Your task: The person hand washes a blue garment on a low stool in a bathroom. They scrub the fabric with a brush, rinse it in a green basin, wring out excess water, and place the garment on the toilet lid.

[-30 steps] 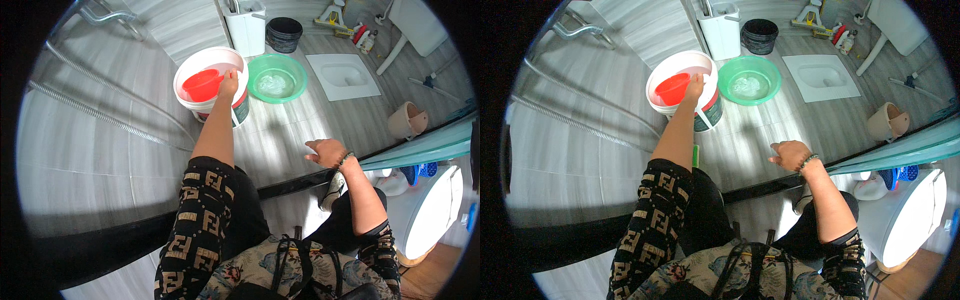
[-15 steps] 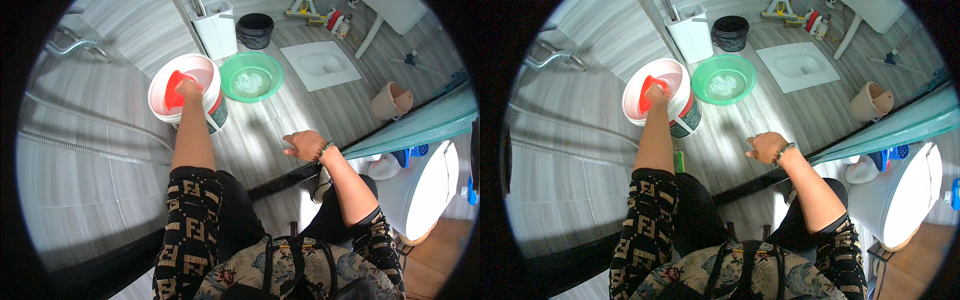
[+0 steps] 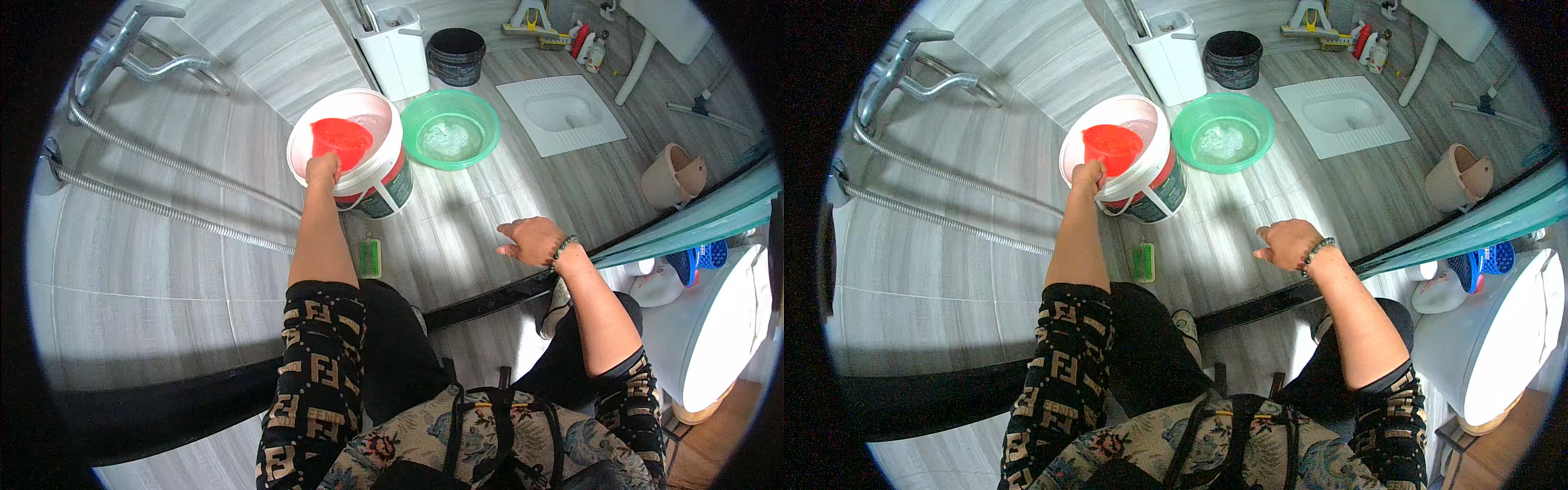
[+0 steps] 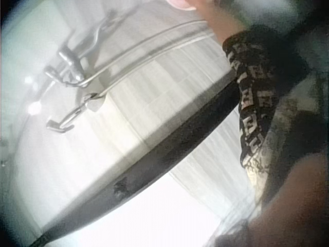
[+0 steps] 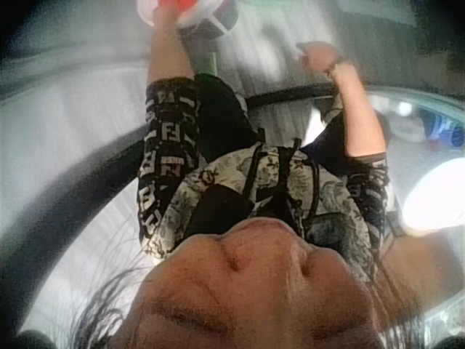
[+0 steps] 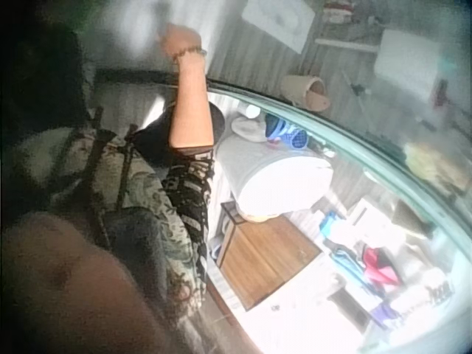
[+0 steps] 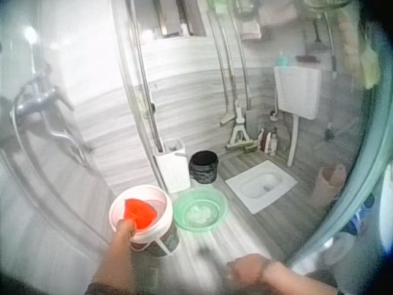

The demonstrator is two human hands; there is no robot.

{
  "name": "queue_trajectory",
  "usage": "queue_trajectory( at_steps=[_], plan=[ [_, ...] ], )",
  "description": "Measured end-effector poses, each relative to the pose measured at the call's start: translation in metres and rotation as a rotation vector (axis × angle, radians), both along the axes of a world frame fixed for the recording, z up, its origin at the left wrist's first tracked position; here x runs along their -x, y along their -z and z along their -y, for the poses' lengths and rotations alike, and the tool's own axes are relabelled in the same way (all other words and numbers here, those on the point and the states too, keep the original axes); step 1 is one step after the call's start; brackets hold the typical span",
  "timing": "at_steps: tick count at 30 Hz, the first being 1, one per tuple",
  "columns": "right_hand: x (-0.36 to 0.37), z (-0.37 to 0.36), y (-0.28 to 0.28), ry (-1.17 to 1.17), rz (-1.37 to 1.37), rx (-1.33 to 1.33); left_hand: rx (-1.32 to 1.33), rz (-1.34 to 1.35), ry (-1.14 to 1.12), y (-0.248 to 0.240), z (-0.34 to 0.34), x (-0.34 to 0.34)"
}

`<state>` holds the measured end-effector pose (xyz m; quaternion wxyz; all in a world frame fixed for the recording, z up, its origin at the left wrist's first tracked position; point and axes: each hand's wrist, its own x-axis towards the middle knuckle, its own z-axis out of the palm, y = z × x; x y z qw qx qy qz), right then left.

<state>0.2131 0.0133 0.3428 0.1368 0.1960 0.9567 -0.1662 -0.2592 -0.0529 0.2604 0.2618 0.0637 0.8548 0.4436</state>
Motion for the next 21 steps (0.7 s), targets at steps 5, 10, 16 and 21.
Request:
queue_trajectory(
  at_steps=[5,10,16,21],
  plan=[
    [-0.017,-0.009,0.002,0.067,0.066,0.0,0.672,-0.623,0.373,-0.056,-0.018,-0.084],
    [-0.004,-0.001,0.001,0.026,-0.004,0.023,0.351,-0.543,0.186,-0.051,0.014,-0.037],
    [-0.004,-0.002,-0.001,0.058,0.106,0.033,-0.42,0.205,0.085,-0.08,0.028,-0.048],
    [-0.003,-0.004,0.007,0.045,0.099,0.002,-0.699,0.236,0.257,-0.125,0.029,-0.087]
  ],
)
